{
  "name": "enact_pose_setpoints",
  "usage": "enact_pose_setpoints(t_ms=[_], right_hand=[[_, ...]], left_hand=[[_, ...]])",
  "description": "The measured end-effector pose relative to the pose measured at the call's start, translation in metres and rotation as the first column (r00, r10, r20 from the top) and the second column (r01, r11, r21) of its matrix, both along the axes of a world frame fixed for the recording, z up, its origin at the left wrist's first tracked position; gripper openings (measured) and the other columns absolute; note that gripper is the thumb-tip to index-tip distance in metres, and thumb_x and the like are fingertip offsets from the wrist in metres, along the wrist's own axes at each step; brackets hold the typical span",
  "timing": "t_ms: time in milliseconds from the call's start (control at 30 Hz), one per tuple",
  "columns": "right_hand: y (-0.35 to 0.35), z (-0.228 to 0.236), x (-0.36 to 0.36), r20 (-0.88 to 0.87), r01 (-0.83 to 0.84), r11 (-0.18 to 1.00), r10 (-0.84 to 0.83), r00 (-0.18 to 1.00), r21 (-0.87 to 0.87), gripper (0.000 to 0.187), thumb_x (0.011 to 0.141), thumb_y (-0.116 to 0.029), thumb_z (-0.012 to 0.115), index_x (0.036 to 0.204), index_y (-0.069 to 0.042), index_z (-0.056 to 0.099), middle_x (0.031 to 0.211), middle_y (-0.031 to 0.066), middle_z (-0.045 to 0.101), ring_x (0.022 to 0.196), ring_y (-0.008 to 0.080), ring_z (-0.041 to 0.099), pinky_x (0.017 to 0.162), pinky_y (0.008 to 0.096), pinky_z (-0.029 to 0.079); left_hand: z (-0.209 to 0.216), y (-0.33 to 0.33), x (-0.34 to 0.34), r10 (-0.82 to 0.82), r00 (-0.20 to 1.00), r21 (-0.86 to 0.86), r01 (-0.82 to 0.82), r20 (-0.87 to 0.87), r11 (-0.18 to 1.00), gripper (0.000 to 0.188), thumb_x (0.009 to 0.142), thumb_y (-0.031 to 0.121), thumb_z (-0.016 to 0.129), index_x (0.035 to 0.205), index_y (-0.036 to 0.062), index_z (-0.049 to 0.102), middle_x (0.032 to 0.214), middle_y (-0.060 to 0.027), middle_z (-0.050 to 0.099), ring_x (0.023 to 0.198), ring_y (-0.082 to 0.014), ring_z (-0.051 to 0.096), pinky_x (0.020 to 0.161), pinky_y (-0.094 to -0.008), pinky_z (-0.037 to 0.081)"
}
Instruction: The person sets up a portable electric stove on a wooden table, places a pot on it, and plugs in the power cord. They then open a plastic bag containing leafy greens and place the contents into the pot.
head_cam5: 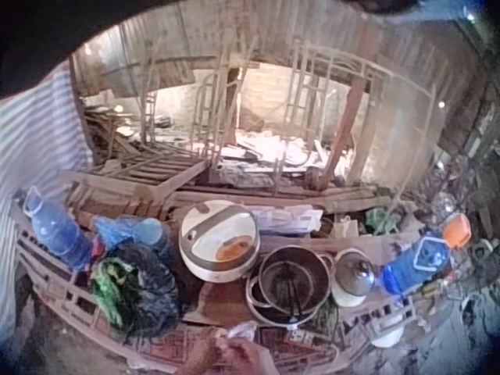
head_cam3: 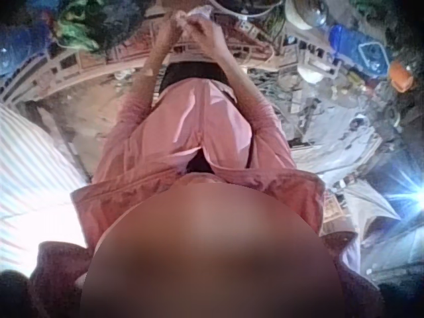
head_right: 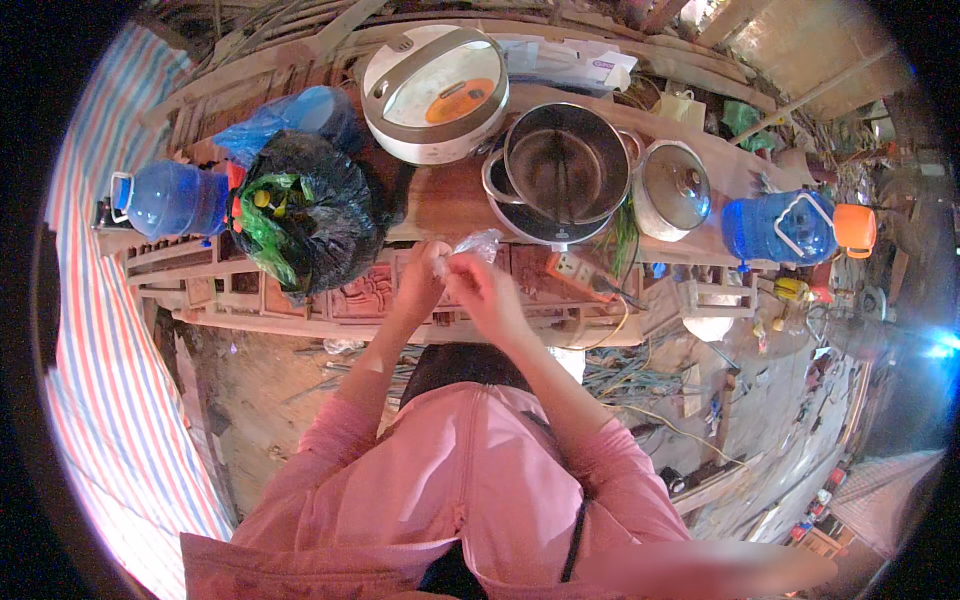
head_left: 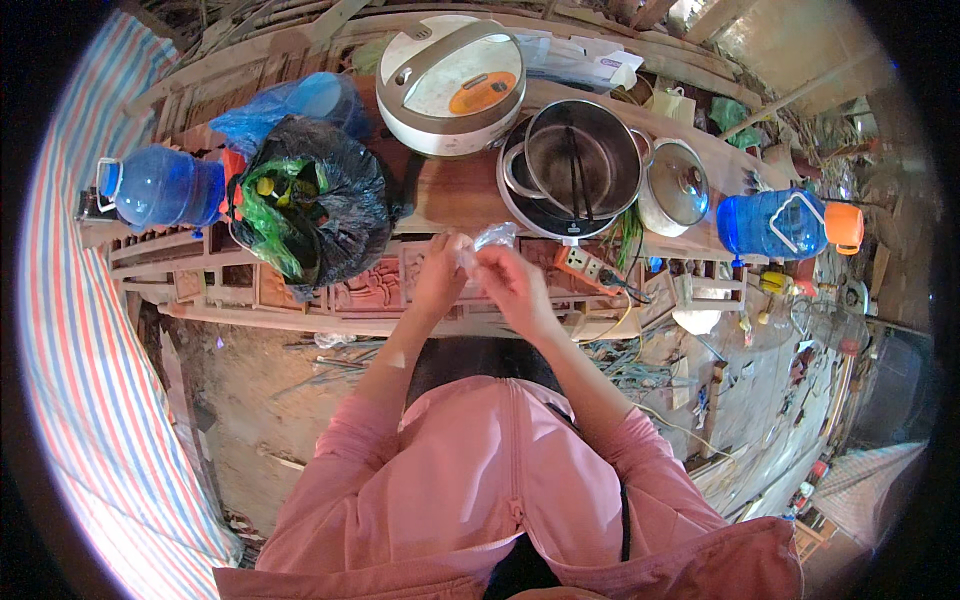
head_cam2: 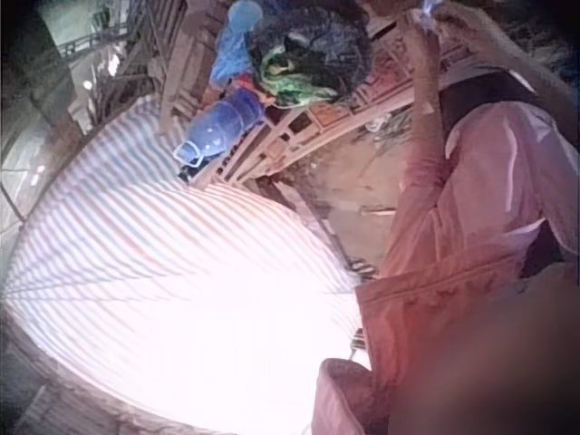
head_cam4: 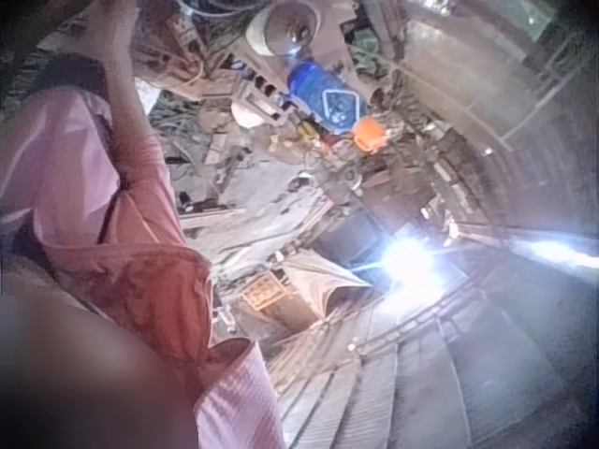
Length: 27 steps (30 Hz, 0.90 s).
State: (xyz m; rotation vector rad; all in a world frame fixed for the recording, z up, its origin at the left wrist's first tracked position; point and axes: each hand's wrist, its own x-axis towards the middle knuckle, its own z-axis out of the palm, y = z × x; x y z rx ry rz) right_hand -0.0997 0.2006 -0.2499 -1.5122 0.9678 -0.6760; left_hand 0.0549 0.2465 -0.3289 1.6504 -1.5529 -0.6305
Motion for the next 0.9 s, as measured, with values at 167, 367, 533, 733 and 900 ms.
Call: enact_pose_setpoints(t_ms=[167, 367, 533, 733, 900], right_hand=[[-0.039, -0.024, -0.009, -0.428, -0.077, 0.974, -0.023, 0.904, -0.214, 0.02, 0.087, -0.004, 0.059, 0.107, -0.003, 0.064, 0.098, 0.0111, 0.066, 0.074, 0.0191, 0.065, 0.066, 0.031, 0.051], [-0.056, -0.062, 0.035, -0.516, -0.323, 0.813, 0.033, 0.856, -0.485, 0.019, 0.083, -0.019, 0.062, 0.097, -0.005, 0.061, 0.096, 0.0143, 0.061, 0.087, 0.0332, 0.063, 0.071, 0.0445, 0.051], [-0.083, -0.076, 0.052, -0.496, -0.255, 0.828, -0.031, 0.868, -0.499, 0.022, 0.083, -0.02, 0.062, 0.097, -0.004, 0.055, 0.091, 0.0176, 0.061, 0.081, 0.0371, 0.063, 0.067, 0.0488, 0.05], [-0.083, -0.107, 0.06, -0.527, -0.063, 0.878, -0.226, 0.82, -0.475, 0.013, 0.084, -0.013, 0.06, 0.091, -0.005, 0.054, 0.085, 0.0175, 0.063, 0.078, 0.0389, 0.062, 0.066, 0.0486, 0.049], [-0.073, -0.121, 0.071, -0.466, -0.104, 0.824, -0.206, 0.86, -0.556, 0.013, 0.084, -0.014, 0.061, 0.095, -0.008, 0.056, 0.088, 0.0151, 0.063, 0.081, 0.037, 0.064, 0.067, 0.048, 0.05]], left_hand=[[-0.002, 0.002, 0.012, 0.028, 1.0, -0.065, -0.028, -0.013, 0.998, 0.04, 0.072, -0.006, 0.061, 0.111, -0.0005, 0.049, 0.099, -0.0207, 0.056, 0.095, -0.0407, 0.056, 0.084, -0.0441, 0.045], [-0.008, -0.022, 0.042, -0.046, 0.998, -0.116, 0.051, 0.047, 0.992, 0.049, 0.074, -0.01, 0.06, 0.119, -0.0025, 0.041, 0.104, -0.023, 0.055, 0.099, -0.0417, 0.055, 0.088, -0.0427, 0.045], [-0.002, -0.04, 0.071, -0.028, 0.992, -0.092, 0.039, 0.123, 0.995, 0.051, 0.074, -0.01, 0.056, 0.122, -0.0027, 0.039, 0.109, -0.025, 0.054, 0.104, -0.0425, 0.052, 0.093, -0.046, 0.042], [-0.007, -0.048, 0.09, 0.177, 0.944, -0.091, -0.158, 0.278, 0.983, 0.044, 0.076, -0.005, 0.057, 0.119, 0.0007, 0.049, 0.103, -0.0215, 0.053, 0.097, -0.0393, 0.052, 0.089, -0.0462, 0.044], [-0.009, -0.051, 0.072, 0.14, 0.896, -0.055, -0.13, 0.421, 0.99, 0.039, 0.072, 0.008, 0.067, 0.11, 0.005, 0.056, 0.106, -0.0169, 0.049, 0.101, -0.0367, 0.049, 0.085, -0.0447, 0.044]])
